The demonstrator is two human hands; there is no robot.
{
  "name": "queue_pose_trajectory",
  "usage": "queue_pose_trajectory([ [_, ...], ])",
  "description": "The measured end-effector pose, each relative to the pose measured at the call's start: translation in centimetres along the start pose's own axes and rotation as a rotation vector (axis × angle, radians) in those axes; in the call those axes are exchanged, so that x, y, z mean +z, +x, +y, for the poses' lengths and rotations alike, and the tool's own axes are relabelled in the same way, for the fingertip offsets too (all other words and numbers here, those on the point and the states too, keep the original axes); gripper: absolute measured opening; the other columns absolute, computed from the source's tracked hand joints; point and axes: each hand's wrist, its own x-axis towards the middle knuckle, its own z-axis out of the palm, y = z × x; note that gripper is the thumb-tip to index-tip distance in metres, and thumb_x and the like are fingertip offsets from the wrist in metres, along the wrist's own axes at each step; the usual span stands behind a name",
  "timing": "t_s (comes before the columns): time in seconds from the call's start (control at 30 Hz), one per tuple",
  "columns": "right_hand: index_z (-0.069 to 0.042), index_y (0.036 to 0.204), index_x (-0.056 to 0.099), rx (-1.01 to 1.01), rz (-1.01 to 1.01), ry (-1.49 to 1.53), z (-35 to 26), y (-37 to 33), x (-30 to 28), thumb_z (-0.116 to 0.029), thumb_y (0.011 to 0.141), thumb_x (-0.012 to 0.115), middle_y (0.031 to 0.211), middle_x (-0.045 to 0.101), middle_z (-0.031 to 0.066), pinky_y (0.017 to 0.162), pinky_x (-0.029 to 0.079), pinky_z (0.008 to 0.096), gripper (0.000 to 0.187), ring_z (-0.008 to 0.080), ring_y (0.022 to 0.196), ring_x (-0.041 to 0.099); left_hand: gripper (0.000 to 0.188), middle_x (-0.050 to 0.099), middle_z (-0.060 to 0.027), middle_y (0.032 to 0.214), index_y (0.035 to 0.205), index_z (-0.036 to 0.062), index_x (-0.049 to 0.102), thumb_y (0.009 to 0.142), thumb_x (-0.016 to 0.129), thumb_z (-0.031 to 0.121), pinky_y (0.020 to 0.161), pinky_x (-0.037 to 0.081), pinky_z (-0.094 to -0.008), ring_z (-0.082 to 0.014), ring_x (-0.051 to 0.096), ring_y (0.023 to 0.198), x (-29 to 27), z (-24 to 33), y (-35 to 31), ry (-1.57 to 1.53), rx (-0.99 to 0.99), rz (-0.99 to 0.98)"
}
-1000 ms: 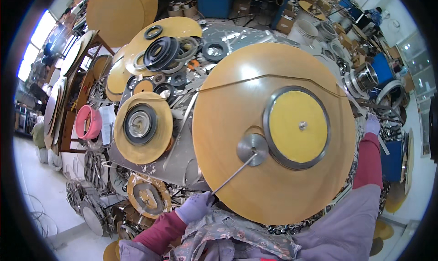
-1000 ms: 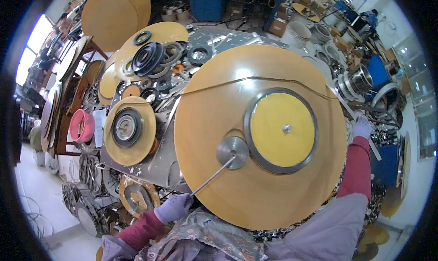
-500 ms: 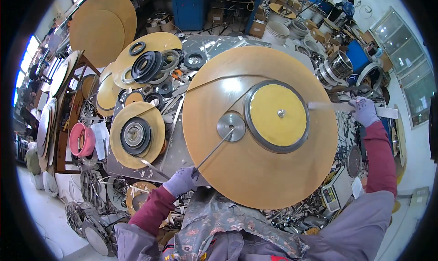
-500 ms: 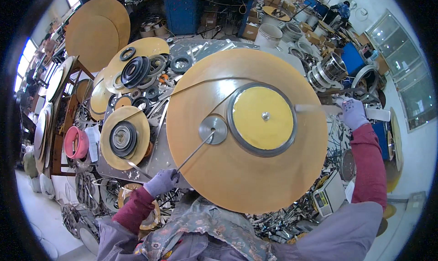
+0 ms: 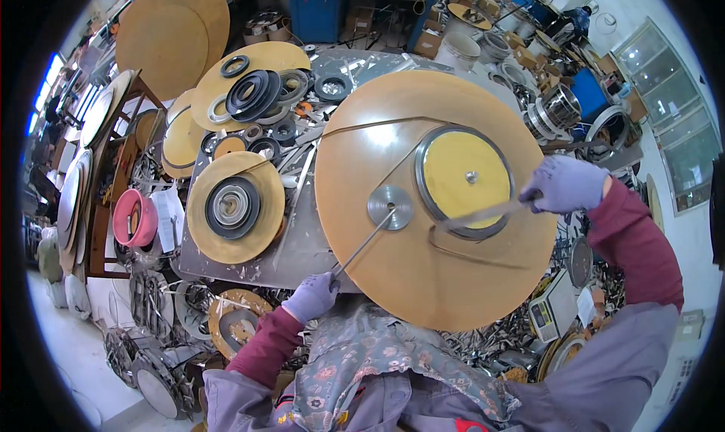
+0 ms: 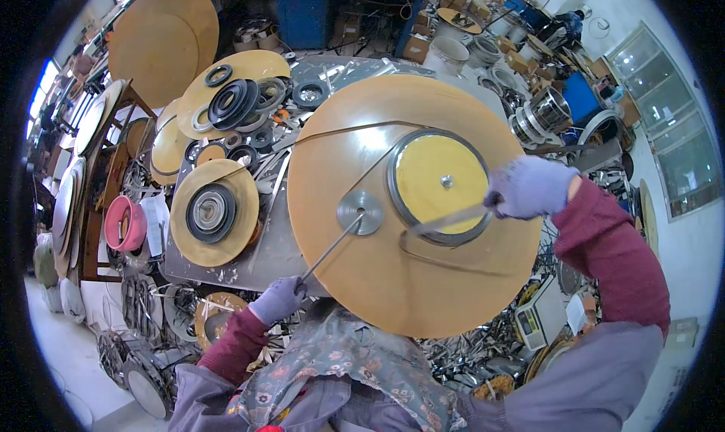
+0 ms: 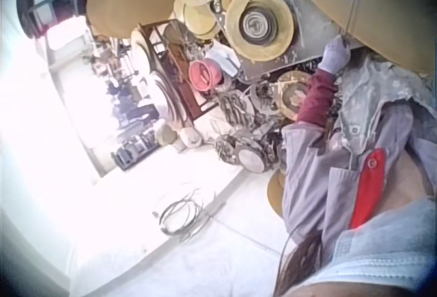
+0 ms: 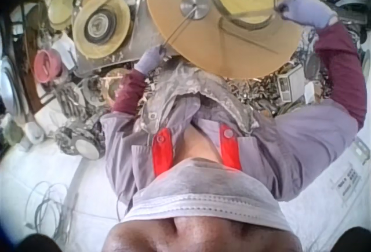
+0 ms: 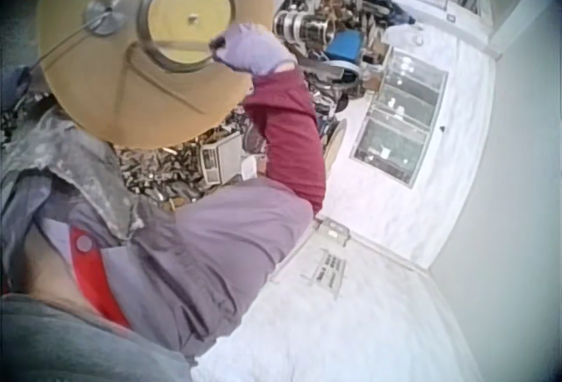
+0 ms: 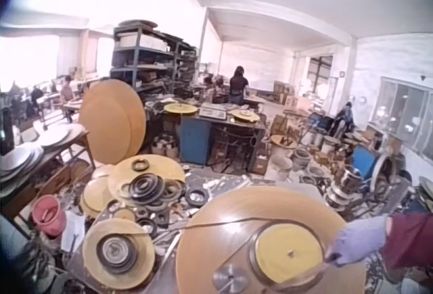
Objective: The person uses a metal ruler and a circular cutter to cut a large yellow disc on a workbench. They repeatedly guide the cutter along the ruler to create straight cuts, then remove and stack the cut pieces. The person also places a cut ring onto a digital scale and handles other circular components nearby.
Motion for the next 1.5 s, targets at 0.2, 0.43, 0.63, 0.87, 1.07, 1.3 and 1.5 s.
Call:
queue_pose_trajectory([
  [0.2, -0.007, 0.089, 0.070, -0.065, 0.232, -0.128, -0.2, 6.6, -3.8, -0.021, 0.076, 0.060, 0.090, 0.068, 0.0137, 0.079, 0.050, 0.0385, 0.022, 0.0299, 0.088, 0.064, 0.024, 0.062, -0.0275, 0.082, 0.088, -0.0019, 0.059, 0.090, 0.051, 0.021, 0.073, 0.046, -0.0510, -0.0453, 0.060, 0.082, 0.5, 0.5, -0.1, -0.038, -0.012, 0.057],
  [0.43, -0.007, 0.094, 0.068, 0.040, 0.546, 0.058, 4.4, 5.8, 1.6, -0.023, 0.080, 0.060, 0.093, 0.067, 0.0160, 0.078, 0.050, 0.0413, 0.023, 0.0311, 0.089, 0.064, 0.024, 0.063, -0.0274, 0.087, 0.093, -0.0013, 0.060, 0.090, 0.050, 0.020, 0.076, 0.047, -0.0500, -0.0437, 0.060, 0.087, -0.5, 1.9, 1.0, -0.081, -0.014, 0.029],
  [0.63, -0.008, 0.113, 0.064, 0.547, 0.891, 0.943, 7.1, 5.6, 25.8, -0.020, 0.090, 0.057, 0.079, 0.065, 0.0068, 0.059, 0.047, 0.0291, 0.027, 0.0156, 0.065, 0.060, 0.025, 0.062, -0.0288, 0.087, 0.094, -0.0032, 0.060, 0.090, 0.050, 0.020, 0.077, 0.047, -0.0507, -0.0450, 0.060, 0.087, 0.1, 1.5, 2.8, -0.019, 0.018, -0.018],
  [0.87, -0.012, 0.129, 0.056, 0.855, 0.865, 1.854, -4.2, 7.1, 39.7, -0.026, 0.094, 0.056, 0.067, 0.052, -0.0049, 0.042, 0.036, 0.0214, 0.038, 0.0061, 0.048, 0.044, 0.026, 0.064, -0.0271, 0.085, 0.094, -0.0033, 0.059, 0.091, 0.049, 0.021, 0.077, 0.047, -0.0507, -0.0444, 0.061, 0.085, -1.9, 1.4, 5.6, 0.029, -0.060, 0.028],
  [1.07, -0.017, 0.133, 0.053, 0.918, 0.905, 1.900, -3.9, 8.1, 37.0, -0.029, 0.093, 0.058, 0.061, 0.048, -0.0039, 0.038, 0.034, 0.0230, 0.042, 0.0077, 0.042, 0.042, 0.026, 0.062, -0.0280, 0.082, 0.092, -0.0037, 0.058, 0.091, 0.049, 0.021, 0.076, 0.048, -0.0507, -0.0453, 0.061, 0.081, -2.0, 1.0, 9.7, -0.027, -0.030, 0.079],
  [1.3, -0.009, 0.130, 0.053, 0.980, 0.927, 0.539, -2.0, 9.7, 41.1, -0.015, 0.089, 0.052, 0.104, 0.063, 0.0217, 0.084, 0.046, 0.0456, 0.041, 0.0361, 0.094, 0.059, 0.027, 0.062, -0.0288, 0.088, 0.093, -0.0029, 0.057, 0.091, 0.048, 0.023, 0.079, 0.046, -0.0517, -0.0453, 0.060, 0.086, -3.2, 1.1, 9.4, 0.080, -0.023, 0.034],
  [1.5, -0.013, 0.130, 0.053, 1.029, 0.797, 0.759, -3.2, 7.6, 40.0, -0.015, 0.090, 0.052, 0.107, 0.062, 0.0230, 0.086, 0.047, 0.0450, 0.040, 0.0382, 0.096, 0.060, 0.025, 0.062, -0.0275, 0.087, 0.091, -0.0019, 0.055, 0.091, 0.047, 0.022, 0.077, 0.046, -0.0523, -0.0450, 0.060, 0.085, -2.5, 0.6, 8.8, 0.009, 0.003, 0.021],
])
